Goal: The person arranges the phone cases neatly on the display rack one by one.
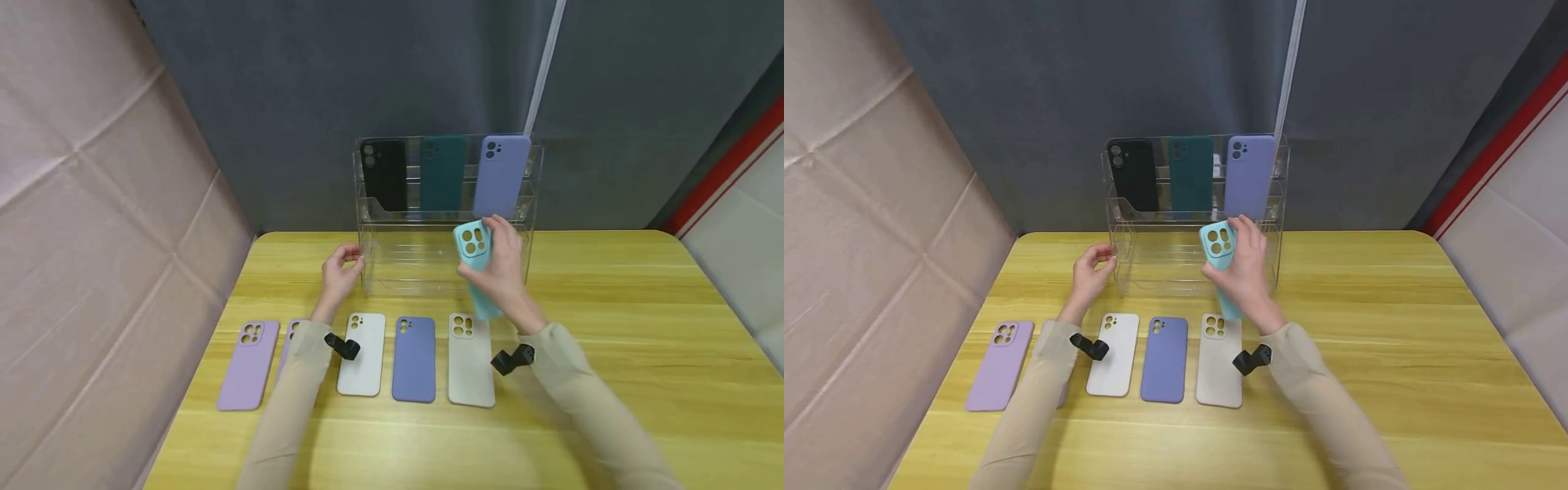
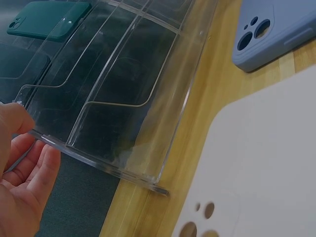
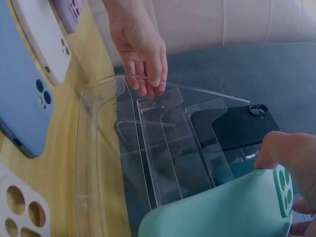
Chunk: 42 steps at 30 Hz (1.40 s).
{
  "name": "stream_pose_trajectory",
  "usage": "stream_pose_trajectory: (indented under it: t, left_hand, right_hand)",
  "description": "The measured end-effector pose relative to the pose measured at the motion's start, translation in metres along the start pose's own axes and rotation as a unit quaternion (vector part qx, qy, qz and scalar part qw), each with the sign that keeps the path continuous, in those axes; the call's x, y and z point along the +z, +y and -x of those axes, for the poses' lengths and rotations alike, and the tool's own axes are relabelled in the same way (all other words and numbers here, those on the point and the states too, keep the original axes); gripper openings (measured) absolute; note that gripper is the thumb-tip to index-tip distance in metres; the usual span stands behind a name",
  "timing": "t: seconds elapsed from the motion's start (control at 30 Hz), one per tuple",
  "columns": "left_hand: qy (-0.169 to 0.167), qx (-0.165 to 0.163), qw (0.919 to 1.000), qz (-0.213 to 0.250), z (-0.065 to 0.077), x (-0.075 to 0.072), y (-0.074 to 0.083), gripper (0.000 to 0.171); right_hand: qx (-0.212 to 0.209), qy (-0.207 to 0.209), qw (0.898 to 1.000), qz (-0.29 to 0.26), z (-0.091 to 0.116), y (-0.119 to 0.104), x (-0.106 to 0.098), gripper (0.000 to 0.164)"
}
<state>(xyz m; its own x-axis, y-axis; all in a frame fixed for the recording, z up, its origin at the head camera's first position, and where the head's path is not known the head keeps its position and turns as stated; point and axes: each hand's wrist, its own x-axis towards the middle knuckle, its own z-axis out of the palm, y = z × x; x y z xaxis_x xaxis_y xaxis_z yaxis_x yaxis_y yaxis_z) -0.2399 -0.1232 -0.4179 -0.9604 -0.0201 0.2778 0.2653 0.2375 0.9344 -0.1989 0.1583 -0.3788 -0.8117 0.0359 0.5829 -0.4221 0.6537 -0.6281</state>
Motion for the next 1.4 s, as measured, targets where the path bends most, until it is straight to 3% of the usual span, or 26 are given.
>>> stream_pose_trajectory:
  t: [0.27, 0.37, 0.57, 0.83, 1.17, 1.3, 1.4]
  left_hand:
    - [0.003, -0.011, 0.9998, 0.013, -0.013, 0.003, -0.034, 0.025]
    - [0.011, -0.01, 0.9998, 0.014, -0.014, 0.005, -0.037, 0.024]
    - [0.014, -0.01, 0.9998, 0.012, -0.013, 0.006, -0.037, 0.023]
    - [0.015, -0.01, 0.9998, 0.008, -0.012, 0.006, -0.036, 0.023]
    - [0.014, -0.007, 0.9998, 0.009, -0.014, 0.007, -0.037, 0.023]
    - [0.009, 0.002, 0.9999, 0.009, -0.008, 0.007, -0.019, 0.024]
    - [0.007, 0.009, 0.9998, 0.014, -0.008, 0.006, -0.019, 0.024]
  right_hand:
    - [0.017, 0.014, 1.0, -0.009, -0.009, -0.011, 0.013, 0.078]
    - [0.01, 0.022, 1.0, -0.014, -0.015, -0.015, 0.019, 0.078]
    - [-0.009, 0.041, 0.999, -0.024, -0.024, -0.025, 0.032, 0.078]
    - [-0.002, 0.048, 0.998, -0.028, -0.034, -0.037, 0.046, 0.078]
    - [-0.029, 0.092, 0.995, -0.037, -0.05, -0.046, 0.065, 0.08]
    - [-0.047, 0.103, 0.993, -0.035, -0.057, -0.048, 0.073, 0.082]
    - [-0.058, 0.113, 0.991, -0.036, -0.062, -0.05, 0.079, 0.083]
